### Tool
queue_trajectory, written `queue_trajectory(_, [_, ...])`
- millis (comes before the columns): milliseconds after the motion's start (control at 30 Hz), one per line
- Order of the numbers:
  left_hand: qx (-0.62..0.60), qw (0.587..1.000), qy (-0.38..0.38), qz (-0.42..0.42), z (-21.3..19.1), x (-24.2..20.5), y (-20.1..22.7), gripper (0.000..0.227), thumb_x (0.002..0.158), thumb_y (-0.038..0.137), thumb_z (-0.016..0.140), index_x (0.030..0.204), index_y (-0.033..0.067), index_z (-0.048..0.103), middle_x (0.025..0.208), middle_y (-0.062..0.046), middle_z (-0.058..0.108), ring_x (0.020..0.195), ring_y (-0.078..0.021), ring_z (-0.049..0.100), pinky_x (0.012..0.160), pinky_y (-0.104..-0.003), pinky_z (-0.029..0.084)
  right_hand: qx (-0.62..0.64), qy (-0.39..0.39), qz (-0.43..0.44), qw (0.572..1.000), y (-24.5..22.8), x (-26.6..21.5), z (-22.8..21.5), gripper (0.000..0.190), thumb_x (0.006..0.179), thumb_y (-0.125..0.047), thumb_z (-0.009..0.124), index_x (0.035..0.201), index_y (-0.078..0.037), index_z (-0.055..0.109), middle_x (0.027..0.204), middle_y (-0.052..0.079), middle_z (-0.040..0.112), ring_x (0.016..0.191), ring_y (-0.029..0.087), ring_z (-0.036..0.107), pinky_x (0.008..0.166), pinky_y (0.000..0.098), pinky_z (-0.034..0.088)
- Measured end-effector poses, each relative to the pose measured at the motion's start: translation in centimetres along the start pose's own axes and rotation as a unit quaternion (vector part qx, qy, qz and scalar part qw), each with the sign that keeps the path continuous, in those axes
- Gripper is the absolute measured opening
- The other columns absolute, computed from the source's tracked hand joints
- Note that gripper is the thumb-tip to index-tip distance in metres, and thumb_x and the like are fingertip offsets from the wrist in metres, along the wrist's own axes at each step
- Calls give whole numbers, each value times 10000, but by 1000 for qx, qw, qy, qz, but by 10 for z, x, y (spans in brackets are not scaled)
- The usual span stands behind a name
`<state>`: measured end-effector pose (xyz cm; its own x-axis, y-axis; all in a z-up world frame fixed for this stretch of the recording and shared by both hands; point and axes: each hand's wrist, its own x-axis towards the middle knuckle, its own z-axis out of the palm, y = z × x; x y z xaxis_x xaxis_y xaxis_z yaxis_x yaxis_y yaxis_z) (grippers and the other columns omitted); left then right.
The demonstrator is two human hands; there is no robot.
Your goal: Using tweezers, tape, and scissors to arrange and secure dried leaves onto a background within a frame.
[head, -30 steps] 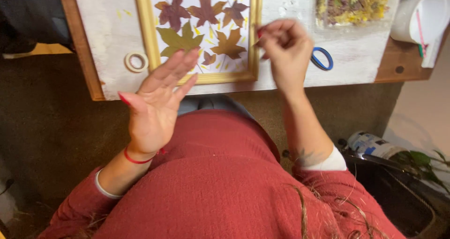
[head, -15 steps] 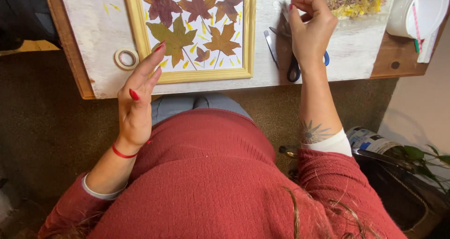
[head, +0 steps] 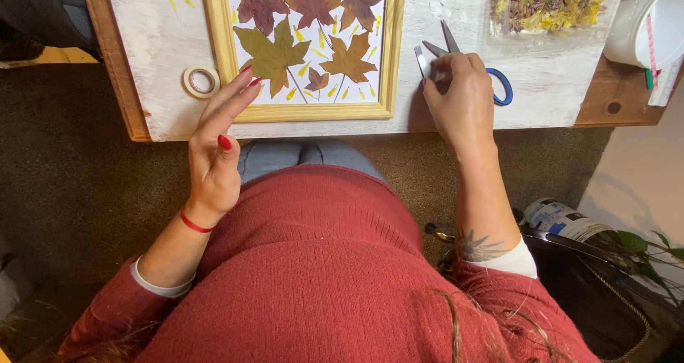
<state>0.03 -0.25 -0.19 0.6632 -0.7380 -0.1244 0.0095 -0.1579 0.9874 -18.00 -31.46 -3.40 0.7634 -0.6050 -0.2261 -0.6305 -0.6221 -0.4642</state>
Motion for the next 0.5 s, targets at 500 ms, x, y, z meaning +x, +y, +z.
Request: queue_trajectory(500, [158,986,15,56,4,-8,-30,871,1071,730,316,1501,10,551,1578,-163,517,1533,-355,443,1319,-467,317,-3,-11,51,999,-2,2,-6,225,871,-35,790,1044,28,660,958,152,759,845,263,755,759,380,582])
